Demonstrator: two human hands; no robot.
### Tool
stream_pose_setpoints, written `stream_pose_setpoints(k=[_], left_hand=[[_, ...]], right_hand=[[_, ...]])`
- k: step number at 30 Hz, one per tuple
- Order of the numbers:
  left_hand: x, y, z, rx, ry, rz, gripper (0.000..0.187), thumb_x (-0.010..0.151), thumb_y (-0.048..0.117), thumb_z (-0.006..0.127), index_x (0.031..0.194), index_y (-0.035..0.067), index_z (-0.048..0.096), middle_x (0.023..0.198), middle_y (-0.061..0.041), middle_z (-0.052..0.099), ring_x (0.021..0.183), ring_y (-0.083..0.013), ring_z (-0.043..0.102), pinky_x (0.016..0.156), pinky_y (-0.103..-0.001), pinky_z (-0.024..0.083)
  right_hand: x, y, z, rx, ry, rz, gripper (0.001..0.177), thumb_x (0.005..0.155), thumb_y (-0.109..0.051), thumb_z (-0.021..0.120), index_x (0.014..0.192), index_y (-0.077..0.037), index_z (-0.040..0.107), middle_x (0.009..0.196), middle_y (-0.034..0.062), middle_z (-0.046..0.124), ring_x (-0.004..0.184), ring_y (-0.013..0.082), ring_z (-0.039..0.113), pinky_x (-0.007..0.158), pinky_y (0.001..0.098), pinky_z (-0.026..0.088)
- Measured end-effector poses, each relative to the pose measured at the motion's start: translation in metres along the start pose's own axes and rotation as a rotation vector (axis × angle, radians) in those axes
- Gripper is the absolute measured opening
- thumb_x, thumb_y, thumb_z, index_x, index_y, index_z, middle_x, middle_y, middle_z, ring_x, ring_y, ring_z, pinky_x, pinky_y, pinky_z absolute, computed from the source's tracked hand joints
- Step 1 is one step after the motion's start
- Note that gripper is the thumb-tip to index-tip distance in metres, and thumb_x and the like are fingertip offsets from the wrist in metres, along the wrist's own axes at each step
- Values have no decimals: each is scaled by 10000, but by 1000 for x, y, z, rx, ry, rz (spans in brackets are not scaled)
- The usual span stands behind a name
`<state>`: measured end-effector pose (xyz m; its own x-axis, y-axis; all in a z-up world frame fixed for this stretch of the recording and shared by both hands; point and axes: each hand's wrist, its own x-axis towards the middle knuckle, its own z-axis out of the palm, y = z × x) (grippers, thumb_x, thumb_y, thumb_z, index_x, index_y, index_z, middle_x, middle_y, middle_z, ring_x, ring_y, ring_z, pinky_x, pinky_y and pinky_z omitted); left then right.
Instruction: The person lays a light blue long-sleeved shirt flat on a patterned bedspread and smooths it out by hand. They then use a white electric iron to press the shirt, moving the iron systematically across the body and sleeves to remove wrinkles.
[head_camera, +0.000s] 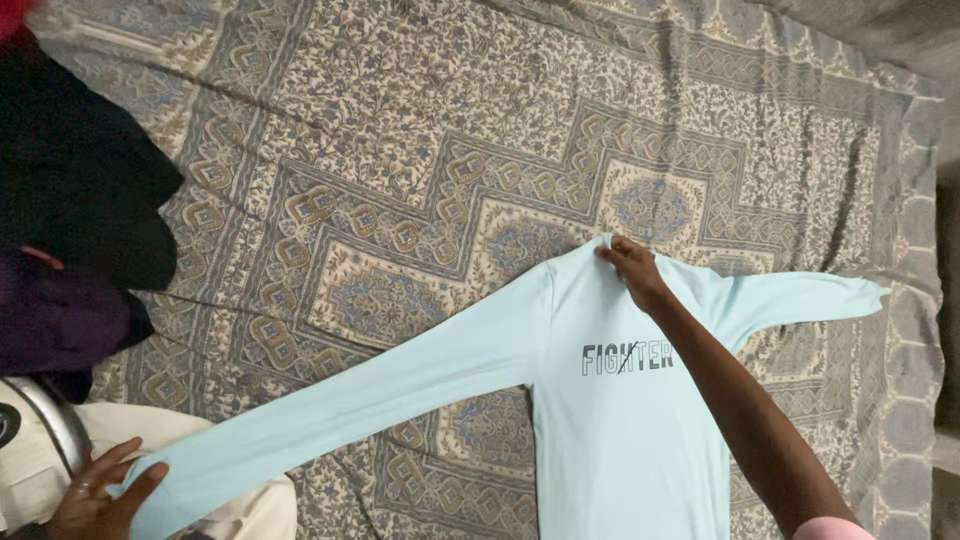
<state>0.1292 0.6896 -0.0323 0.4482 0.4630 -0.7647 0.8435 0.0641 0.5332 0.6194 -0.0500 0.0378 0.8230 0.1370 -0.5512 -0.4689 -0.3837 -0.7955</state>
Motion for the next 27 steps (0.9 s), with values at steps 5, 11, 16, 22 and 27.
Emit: stream_pose_setpoints(k=[5,11,16,22,27], left_hand=[[19,4,-7,240,10,43,697,811,190,839,1476,164,630,1391,-201,632,1271,-292,593,988,-494,512],[-9,32,-6,1034,101,842,908,449,171,1069,1275,282,707,1428,-135,691,1169,-231,702,985,-329,586],[-27,86,33,262,210,24,946,753,392,912,1531,29,513,1318,-389,617,1106,-476,629,871,-567,531],[-84,93,95,1026,649,521,1091,694,670,822,1512,23,502,1518,-262,550,1361,-455,522,1033,-585,422],[-65,63,88,604,843,494,741,974,547,794,1333,-65,580,1280,-278,655,1195,-443,623,1031,-532,501]], right_hand=[[-1,1,12,48,48,-33,147,987,-207,744,955,-112,636,788,-68,543,654,35,431,573,220,327],[17,10,10,-365,-138,141,354,801,-217,809,1080,-127,612,902,12,700,821,109,656,679,296,521],[21,20,28,-944,111,64,401,938,-346,803,1102,3,694,1041,182,737,954,302,696,859,446,551],[-96,19,150,-935,436,-391,962,757,-356,859,1477,13,339,1414,265,441,1295,463,433,1038,581,415],[-180,15,208,-1131,-234,-624,611,766,-302,799,1285,-93,552,1276,138,567,1241,336,505,1083,565,300]])
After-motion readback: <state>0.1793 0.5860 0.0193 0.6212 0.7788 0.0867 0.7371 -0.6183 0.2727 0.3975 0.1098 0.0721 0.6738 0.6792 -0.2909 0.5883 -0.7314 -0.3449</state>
